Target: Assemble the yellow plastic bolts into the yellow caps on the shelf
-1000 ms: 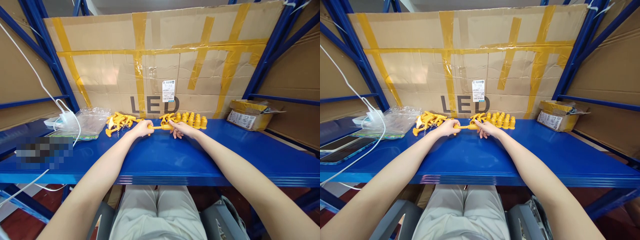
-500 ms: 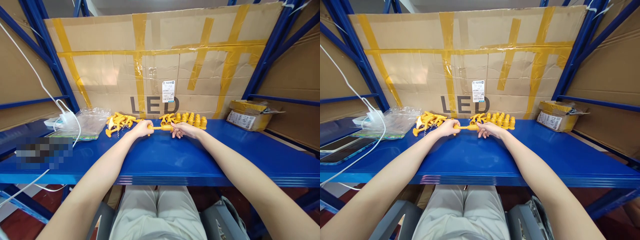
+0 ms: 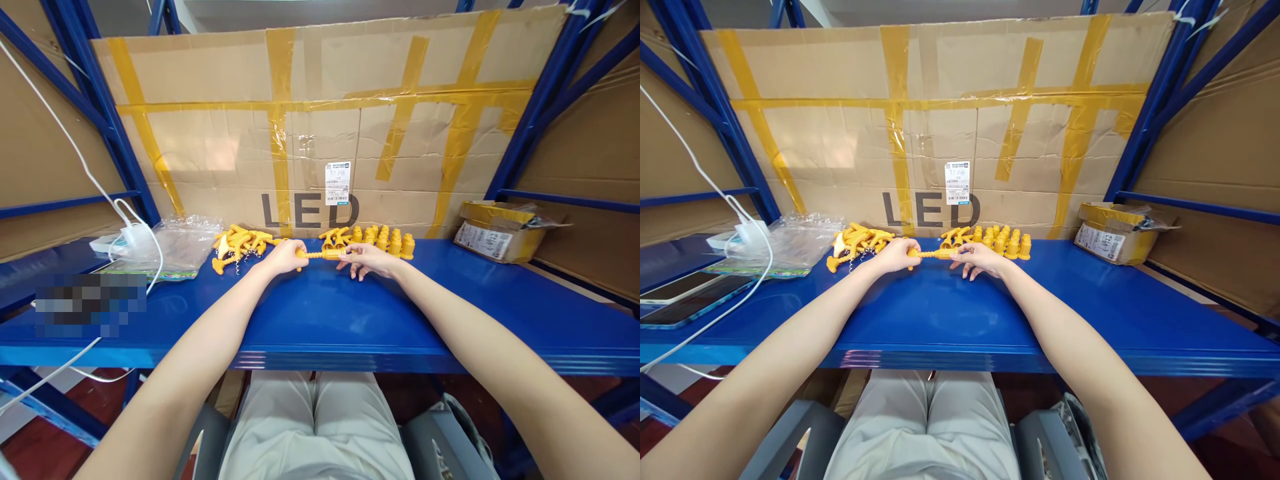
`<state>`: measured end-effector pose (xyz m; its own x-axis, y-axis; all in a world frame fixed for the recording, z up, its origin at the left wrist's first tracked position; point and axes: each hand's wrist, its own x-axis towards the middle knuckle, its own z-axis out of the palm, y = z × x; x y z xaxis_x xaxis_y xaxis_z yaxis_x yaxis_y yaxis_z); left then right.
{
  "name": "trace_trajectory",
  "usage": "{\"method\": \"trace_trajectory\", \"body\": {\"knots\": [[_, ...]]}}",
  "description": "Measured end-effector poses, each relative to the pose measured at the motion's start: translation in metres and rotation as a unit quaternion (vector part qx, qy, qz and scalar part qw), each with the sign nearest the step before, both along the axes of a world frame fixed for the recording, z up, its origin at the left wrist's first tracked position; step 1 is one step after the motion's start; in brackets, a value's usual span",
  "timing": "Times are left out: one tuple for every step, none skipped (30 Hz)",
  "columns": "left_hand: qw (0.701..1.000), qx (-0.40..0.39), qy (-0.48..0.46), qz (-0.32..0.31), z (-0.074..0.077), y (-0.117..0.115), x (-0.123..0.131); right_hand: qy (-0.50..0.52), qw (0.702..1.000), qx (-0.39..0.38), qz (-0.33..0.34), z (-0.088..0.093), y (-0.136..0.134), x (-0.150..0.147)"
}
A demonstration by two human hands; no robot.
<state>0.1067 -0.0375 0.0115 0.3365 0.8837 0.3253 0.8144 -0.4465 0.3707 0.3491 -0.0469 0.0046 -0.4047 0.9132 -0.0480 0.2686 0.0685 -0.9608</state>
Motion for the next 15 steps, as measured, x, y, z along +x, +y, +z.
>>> {"method": "trace_trajectory", "body": {"knots": [[1.000, 0.003, 0.002, -0.002, 0.000, 0.000, 0.000, -0.002, 1.000, -0.002, 0.001, 0.000, 0.000, 0.000], [1.000, 0.004, 0.004, -0.003, 0.001, -0.001, 0.001, -0.003, 1.000, -0.005, 0.003, 0.000, -0.001, -0.001], [1.000, 0.004, 0.006, -0.003, 0.001, -0.001, 0.001, -0.003, 1.000, -0.009, 0.005, 0.001, -0.001, -0.001], [1.000, 0.003, 0.008, -0.002, 0.002, -0.002, 0.001, -0.003, 1.000, -0.012, 0.005, 0.001, -0.001, -0.002], [1.000, 0.001, 0.010, -0.001, 0.003, -0.003, 0.002, -0.002, 1.000, -0.016, 0.005, 0.000, 0.000, -0.003], [1.000, 0.001, 0.011, 0.000, 0.003, -0.004, 0.003, 0.000, 1.000, -0.022, 0.003, 0.000, 0.000, -0.003], [1.000, 0.003, 0.013, 0.001, 0.004, -0.005, 0.003, 0.001, 1.000, -0.028, 0.001, 0.000, 0.001, -0.005], [1.000, 0.007, 0.015, 0.002, 0.004, -0.006, 0.004, 0.001, 0.999, -0.033, -0.004, 0.000, 0.001, -0.006], [1.000, 0.012, 0.018, 0.004, 0.005, -0.007, 0.004, 0.001, 0.999, -0.038, -0.011, 0.000, 0.001, -0.008], [1.000, 0.015, 0.019, 0.006, 0.005, -0.008, 0.005, 0.001, 0.999, -0.041, -0.019, 0.000, 0.002, -0.009], [1.000, 0.017, 0.020, 0.007, 0.005, -0.008, 0.005, -0.001, 0.999, -0.041, -0.027, 0.000, 0.002, -0.010], [1.000, 0.015, 0.021, 0.008, 0.005, -0.008, 0.005, -0.004, 0.999, -0.041, -0.036, 0.000, 0.001, -0.012], [1.000, 0.011, 0.021, 0.007, 0.005, -0.008, 0.005, -0.005, 0.998, -0.041, -0.043, 0.001, 0.001, -0.013], [1.000, 0.009, 0.021, 0.005, 0.004, -0.008, 0.005, -0.006, 0.998, -0.044, -0.049, 0.002, 0.000, -0.013], [1.000, 0.009, 0.022, 0.004, 0.004, -0.007, 0.005, -0.007, 0.997, -0.050, -0.053, 0.003, 0.000, -0.014]]}}
